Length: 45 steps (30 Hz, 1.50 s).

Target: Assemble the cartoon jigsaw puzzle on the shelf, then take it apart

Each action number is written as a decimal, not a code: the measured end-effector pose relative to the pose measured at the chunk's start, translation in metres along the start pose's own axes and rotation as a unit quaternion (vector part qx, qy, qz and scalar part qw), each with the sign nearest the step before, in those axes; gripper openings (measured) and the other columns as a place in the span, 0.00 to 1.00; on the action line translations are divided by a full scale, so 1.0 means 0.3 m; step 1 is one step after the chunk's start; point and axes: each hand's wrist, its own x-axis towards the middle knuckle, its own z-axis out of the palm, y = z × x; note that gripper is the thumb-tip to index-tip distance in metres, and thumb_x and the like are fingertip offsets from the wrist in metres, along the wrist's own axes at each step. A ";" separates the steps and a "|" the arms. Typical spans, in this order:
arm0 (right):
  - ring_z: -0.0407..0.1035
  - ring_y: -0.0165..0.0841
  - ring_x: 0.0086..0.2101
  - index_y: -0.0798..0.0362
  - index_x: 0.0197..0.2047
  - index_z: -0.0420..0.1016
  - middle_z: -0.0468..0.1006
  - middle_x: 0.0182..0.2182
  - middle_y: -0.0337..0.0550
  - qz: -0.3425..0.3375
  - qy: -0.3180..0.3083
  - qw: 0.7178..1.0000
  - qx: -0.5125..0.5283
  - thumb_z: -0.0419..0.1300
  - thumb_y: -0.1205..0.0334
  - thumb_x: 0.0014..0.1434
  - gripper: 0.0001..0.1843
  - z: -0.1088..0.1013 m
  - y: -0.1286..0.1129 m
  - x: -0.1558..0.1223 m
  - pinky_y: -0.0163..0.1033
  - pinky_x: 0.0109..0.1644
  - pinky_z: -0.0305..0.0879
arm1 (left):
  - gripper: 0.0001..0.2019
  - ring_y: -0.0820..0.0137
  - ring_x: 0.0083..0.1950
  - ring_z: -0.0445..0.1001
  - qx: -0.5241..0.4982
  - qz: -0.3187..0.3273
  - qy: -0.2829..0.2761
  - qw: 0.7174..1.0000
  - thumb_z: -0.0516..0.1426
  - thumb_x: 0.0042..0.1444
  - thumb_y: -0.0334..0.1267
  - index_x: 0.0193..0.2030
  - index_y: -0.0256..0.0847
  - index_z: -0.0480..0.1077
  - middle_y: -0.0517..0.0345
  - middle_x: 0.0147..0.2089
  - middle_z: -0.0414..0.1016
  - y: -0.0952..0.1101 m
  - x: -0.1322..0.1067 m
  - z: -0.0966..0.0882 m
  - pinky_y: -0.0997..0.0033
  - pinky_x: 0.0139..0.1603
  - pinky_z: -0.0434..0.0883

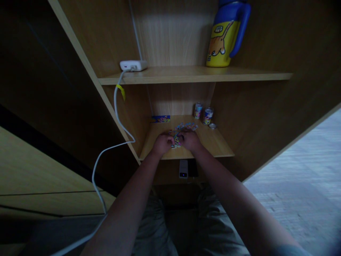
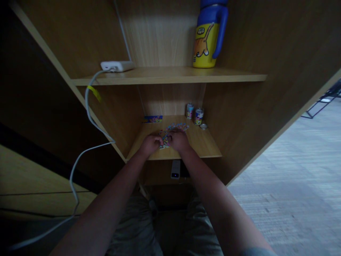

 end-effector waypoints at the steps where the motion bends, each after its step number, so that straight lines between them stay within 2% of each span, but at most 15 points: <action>1: 0.79 0.44 0.51 0.49 0.46 0.89 0.88 0.48 0.50 0.001 -0.002 1.000 -0.006 0.61 0.63 0.72 0.13 -0.003 -0.003 -0.001 0.46 0.63 0.70 | 0.19 0.65 0.44 0.85 0.010 0.008 -0.003 1.000 0.58 0.52 0.18 0.27 0.46 0.83 0.61 0.35 0.88 0.002 0.001 -0.001 0.65 0.58 0.77; 5: 0.78 0.45 0.53 0.50 0.48 0.89 0.88 0.49 0.51 -0.003 -0.007 1.000 -0.011 0.65 0.56 0.72 0.11 -0.012 -0.007 -0.003 0.47 0.63 0.69 | 0.18 0.60 0.51 0.84 0.065 0.012 -0.002 0.998 0.59 0.53 0.19 0.28 0.48 0.84 0.58 0.40 0.89 0.012 0.001 -0.006 0.58 0.66 0.75; 11: 0.75 0.46 0.56 0.47 0.49 0.89 0.87 0.52 0.50 0.026 -0.006 1.000 -0.012 0.67 0.53 0.72 0.11 -0.006 0.000 -0.007 0.49 0.65 0.68 | 0.14 0.50 0.61 0.79 0.185 -0.067 0.030 0.980 0.61 0.60 0.26 0.36 0.45 0.88 0.46 0.47 0.89 0.034 -0.017 -0.008 0.50 0.67 0.71; 14: 0.74 0.46 0.58 0.47 0.49 0.89 0.87 0.53 0.50 0.040 -0.009 0.999 -0.015 0.65 0.56 0.72 0.11 -0.001 0.004 -0.008 0.50 0.65 0.67 | 0.13 0.48 0.61 0.79 0.218 -0.094 0.066 0.969 0.59 0.65 0.30 0.41 0.43 0.88 0.43 0.51 0.88 0.052 -0.025 -0.006 0.50 0.63 0.72; 18: 0.75 0.46 0.58 0.48 0.49 0.90 0.87 0.54 0.50 0.064 -0.004 0.998 -0.017 0.63 0.65 0.70 0.13 -0.003 0.004 -0.006 0.49 0.65 0.68 | 0.18 0.48 0.57 0.81 0.242 -0.148 0.124 0.951 0.54 0.73 0.40 0.50 0.38 0.87 0.38 0.52 0.86 0.079 -0.030 -0.003 0.52 0.58 0.74; 21: 0.76 0.48 0.56 0.48 0.48 0.89 0.86 0.54 0.52 0.080 -0.002 0.996 -0.031 0.62 0.65 0.70 0.12 -0.010 -0.006 -0.008 0.50 0.62 0.69 | 0.24 0.48 0.56 0.83 0.259 -0.156 0.108 0.947 0.52 0.76 0.51 0.51 0.36 0.85 0.36 0.51 0.86 0.087 -0.031 0.002 0.54 0.57 0.74; 24: 0.77 0.49 0.54 0.48 0.47 0.88 0.86 0.53 0.54 0.079 -0.007 0.996 -0.040 0.63 0.55 0.73 0.12 -0.015 -0.019 -0.012 0.51 0.58 0.70 | 0.29 0.48 0.55 0.84 0.265 -0.177 0.086 0.944 0.52 0.76 0.60 0.54 0.36 0.84 0.33 0.53 0.86 0.083 -0.028 0.009 0.57 0.54 0.74; 27: 0.77 0.51 0.55 0.48 0.48 0.86 0.85 0.53 0.53 0.073 -0.007 0.997 -0.035 0.66 0.48 0.71 0.14 -0.014 -0.023 -0.014 0.52 0.58 0.70 | 0.30 0.46 0.57 0.84 0.267 -0.208 0.077 0.938 0.54 0.75 0.61 0.58 0.34 0.82 0.31 0.55 0.85 0.073 -0.024 0.015 0.57 0.53 0.75; 30: 0.75 0.52 0.57 0.48 0.48 0.85 0.84 0.54 0.53 0.065 -0.012 0.997 -0.025 0.68 0.47 0.70 0.14 -0.009 -0.019 -0.015 0.53 0.60 0.69 | 0.29 0.43 0.57 0.83 0.269 -0.219 0.072 0.935 0.57 0.75 0.59 0.58 0.31 0.81 0.29 0.55 0.84 0.066 -0.022 0.019 0.54 0.54 0.76; 35: 0.74 0.49 0.58 0.48 0.45 0.83 0.84 0.53 0.51 0.028 -0.027 0.999 -0.003 0.70 0.54 0.66 0.09 -0.006 -0.013 -0.014 0.52 0.63 0.67 | 0.25 0.46 0.56 0.85 0.272 -0.227 0.074 0.932 0.54 0.77 0.53 0.56 0.32 0.82 0.30 0.53 0.85 0.063 -0.016 0.019 0.56 0.53 0.77; 39: 0.74 0.48 0.56 0.50 0.43 0.82 0.84 0.51 0.51 0.036 -0.027 0.999 -0.008 0.68 0.59 0.65 0.05 -0.008 -0.012 -0.011 0.50 0.61 0.68 | 0.31 0.48 0.51 0.86 0.225 -0.227 0.073 0.945 0.50 0.78 0.59 0.51 0.33 0.84 0.31 0.50 0.87 0.052 -0.014 0.003 0.56 0.51 0.77; 42: 0.75 0.48 0.54 0.51 0.45 0.82 0.84 0.51 0.54 0.055 -0.021 0.998 -0.017 0.66 0.61 0.67 0.05 -0.008 -0.010 -0.006 0.49 0.59 0.69 | 0.27 0.51 0.53 0.86 0.187 -0.199 0.064 0.960 0.60 0.71 0.64 0.48 0.39 0.85 0.39 0.49 0.88 0.026 -0.021 -0.011 0.60 0.53 0.77; 45: 0.75 0.48 0.55 0.51 0.46 0.82 0.84 0.51 0.54 0.055 -0.017 0.998 -0.006 0.64 0.60 0.68 0.07 -0.007 -0.006 -0.002 0.49 0.60 0.69 | 0.20 0.53 0.53 0.85 0.137 -0.175 0.055 0.973 0.71 0.61 0.59 0.45 0.42 0.85 0.44 0.49 0.87 -0.005 -0.030 -0.023 0.61 0.55 0.77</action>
